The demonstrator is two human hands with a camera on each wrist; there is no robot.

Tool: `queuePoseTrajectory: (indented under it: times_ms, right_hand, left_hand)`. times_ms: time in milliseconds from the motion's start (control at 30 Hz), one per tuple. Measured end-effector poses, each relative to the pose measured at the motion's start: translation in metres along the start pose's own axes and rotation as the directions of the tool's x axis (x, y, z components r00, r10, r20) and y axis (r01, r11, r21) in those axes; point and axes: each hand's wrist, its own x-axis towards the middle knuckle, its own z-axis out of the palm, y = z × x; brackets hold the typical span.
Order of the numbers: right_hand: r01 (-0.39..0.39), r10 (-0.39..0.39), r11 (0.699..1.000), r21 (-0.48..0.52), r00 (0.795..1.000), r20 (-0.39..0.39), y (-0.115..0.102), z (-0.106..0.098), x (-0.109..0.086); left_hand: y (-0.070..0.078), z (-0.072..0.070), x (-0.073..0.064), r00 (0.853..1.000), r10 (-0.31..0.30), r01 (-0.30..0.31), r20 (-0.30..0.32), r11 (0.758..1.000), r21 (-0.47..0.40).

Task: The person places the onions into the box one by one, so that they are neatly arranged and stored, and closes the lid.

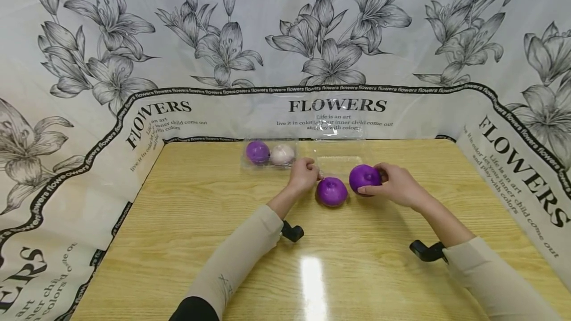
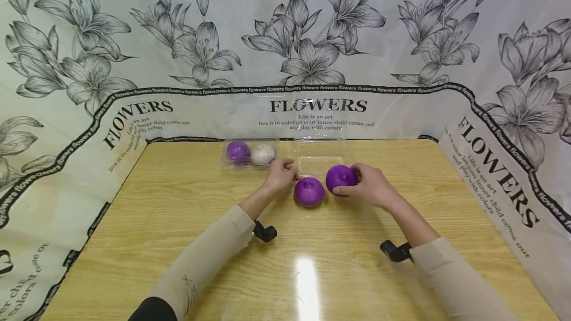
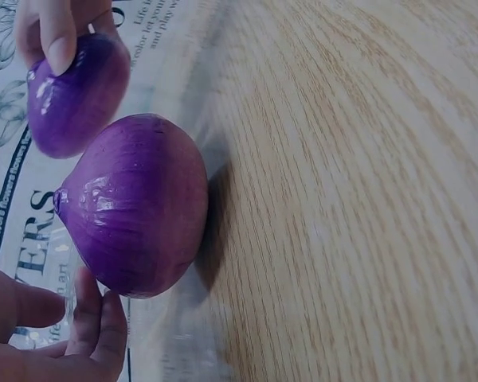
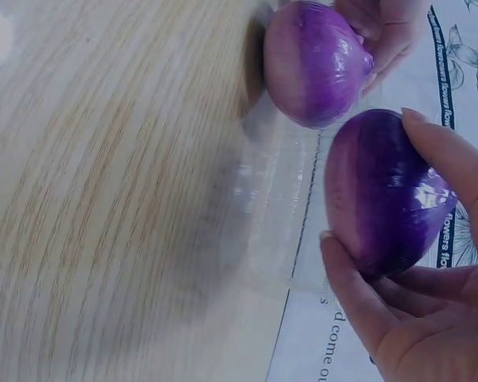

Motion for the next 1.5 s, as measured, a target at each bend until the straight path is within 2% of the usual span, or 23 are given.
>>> queuePoseTrajectory:
  times_ms: [367, 600, 767, 1033, 1233, 1500]
  right_hand:
    - [-0.033, 0.040, 0.992, 0.121, 0.998, -0.057, 0.003, 0.003, 0.015]
    - [-0.029, 0.035, 0.983, 0.183, 0.999, -0.032, 0.003, 0.006, 0.025]
    - [-0.031, 0.035, 0.982, 0.185, 0.999, -0.017, 0.002, 0.008, 0.028]
    - [-0.033, 0.037, 0.981, 0.193, 0.999, -0.017, 0.001, 0.009, 0.032]
    - [-0.024, 0.029, 0.977, 0.210, 0.999, -0.022, 0.000, 0.011, 0.041]
    - [-0.029, 0.040, 0.964, 0.264, 0.999, -0.037, 0.008, 0.017, 0.057]
  left_hand:
    - [0.000, 0.002, -0.001, 1.000, -0.025, 0.025, -0.010, 1.000, 0.017]
    - [0.002, 0.002, 0.001, 0.998, -0.057, 0.057, -0.004, 0.998, 0.010]
    - [0.003, 0.004, 0.001, 0.997, -0.081, 0.081, -0.005, 0.997, -0.002]
    - [0.003, 0.006, 0.002, 0.998, -0.069, 0.069, 0.000, 0.993, -0.098]
    - [0.002, 0.006, 0.003, 0.998, -0.066, 0.064, -0.014, 0.991, -0.118]
    - [0.000, 0.007, 0.003, 0.998, -0.054, 0.052, -0.012, 0.985, -0.167]
